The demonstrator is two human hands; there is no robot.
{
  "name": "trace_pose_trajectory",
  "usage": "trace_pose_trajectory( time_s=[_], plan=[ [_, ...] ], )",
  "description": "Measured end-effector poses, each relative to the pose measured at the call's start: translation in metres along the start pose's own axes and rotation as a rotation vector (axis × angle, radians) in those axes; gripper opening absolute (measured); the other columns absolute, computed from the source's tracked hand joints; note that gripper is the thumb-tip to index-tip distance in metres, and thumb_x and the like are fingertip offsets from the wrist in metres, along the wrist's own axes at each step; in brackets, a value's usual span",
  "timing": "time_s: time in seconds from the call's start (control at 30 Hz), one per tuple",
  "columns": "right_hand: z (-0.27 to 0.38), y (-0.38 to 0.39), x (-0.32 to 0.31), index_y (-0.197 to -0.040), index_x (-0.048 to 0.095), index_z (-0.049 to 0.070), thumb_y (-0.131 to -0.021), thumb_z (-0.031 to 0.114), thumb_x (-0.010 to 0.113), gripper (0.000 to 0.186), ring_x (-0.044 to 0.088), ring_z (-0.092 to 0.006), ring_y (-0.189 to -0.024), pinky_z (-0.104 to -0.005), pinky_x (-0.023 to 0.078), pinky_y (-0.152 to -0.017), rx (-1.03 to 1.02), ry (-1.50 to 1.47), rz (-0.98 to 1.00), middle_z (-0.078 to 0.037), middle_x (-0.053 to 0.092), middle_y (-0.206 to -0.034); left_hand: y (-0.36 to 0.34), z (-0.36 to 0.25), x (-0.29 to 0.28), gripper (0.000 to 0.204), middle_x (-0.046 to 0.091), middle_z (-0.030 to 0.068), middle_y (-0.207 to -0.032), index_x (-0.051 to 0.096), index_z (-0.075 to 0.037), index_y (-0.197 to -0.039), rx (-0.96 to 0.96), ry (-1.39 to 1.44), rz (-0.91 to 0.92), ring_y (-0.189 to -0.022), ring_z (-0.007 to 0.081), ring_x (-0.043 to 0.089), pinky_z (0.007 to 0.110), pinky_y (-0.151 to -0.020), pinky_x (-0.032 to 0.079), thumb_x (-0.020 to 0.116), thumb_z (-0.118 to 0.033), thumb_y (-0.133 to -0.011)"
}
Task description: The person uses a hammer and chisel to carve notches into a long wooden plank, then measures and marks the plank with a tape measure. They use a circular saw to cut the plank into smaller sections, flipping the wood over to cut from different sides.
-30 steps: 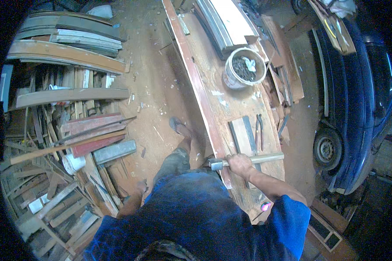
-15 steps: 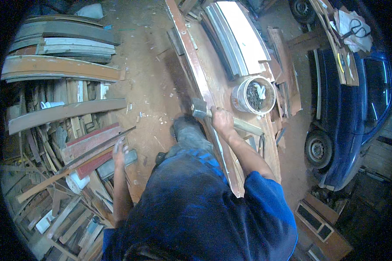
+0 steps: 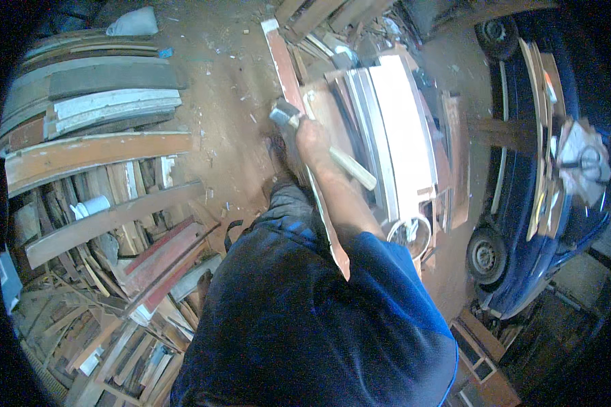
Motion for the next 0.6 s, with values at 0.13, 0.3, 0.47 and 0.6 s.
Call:
trace_pose_trajectory(
  time_s=[0.13, 0.3, 0.47, 0.6],
  plan=[
    [0.043, -0.106, -0.051, -0.099, 0.071, 0.001, -0.095, 0.027, 0.065, 0.027, 0.074, -0.0347, -0.085, -0.0499, 0.057, -0.077, 0.099, -0.280, 0.046, -0.023, 0.073, -0.090, 0.003, -0.121, 0.015, 0.047, 0.063, 0.0078, -0.123, 0.057, -0.007, -0.133, 0.148, 0.172, -0.002, -0.105, 0.0225, 0.065, 0.040, -0.080, 0.054, 0.063, -0.040, -0.101],
    [0.048, -0.116, 0.002, -0.117, 0.064, 0.005, -0.098, 0.031, 0.067, 0.032, 0.062, -0.0191, -0.070, -0.0413, 0.053, -0.065, 0.557, -1.447, -0.061, -0.009, 0.061, -0.077, 0.030, -0.259, 0.054, 0.049, 0.062, 0.0075, -0.129, 0.058, -0.004, -0.138, 0.288, 0.103, -0.038, -0.118, 0.0214, 0.058, 0.042, -0.093, 0.050, 0.059, -0.038, -0.104],
    [0.064, -0.038, 0.085, -0.102, 0.054, 0.010, -0.099, 0.025, 0.066, 0.019, 0.052, -0.0158, -0.056, -0.0347, 0.048, -0.050, 1.121, -1.935, -0.117, -0.002, 0.050, -0.069, 0.027, -0.284, 0.075, 0.052, 0.063, 0.0108, -0.128, 0.058, -0.002, -0.140, 0.155, -0.181, -0.086, -0.099, 0.0211, 0.067, 0.036, -0.080, 0.054, 0.062, -0.037, -0.103],
    [0.067, -0.050, 0.118, -0.104, 0.050, 0.015, -0.098, 0.021, 0.061, 0.014, 0.052, -0.0169, -0.063, -0.0374, 0.050, -0.059, 1.056, -1.817, -0.061, -0.002, 0.050, -0.078, 0.029, -0.261, 0.064, 0.054, 0.066, 0.0120, -0.122, 0.058, -0.001, -0.138, 0.094, -0.284, -0.126, -0.093, 0.0197, 0.068, 0.034, -0.072, 0.054, 0.066, -0.039, -0.100]
  ],
)
Point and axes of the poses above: each hand's wrist, its own y-axis away from the middle knuckle, its own x-axis out of the palm, z = x × y, the point moved 10 cm from there along -y, towards the middle knuckle
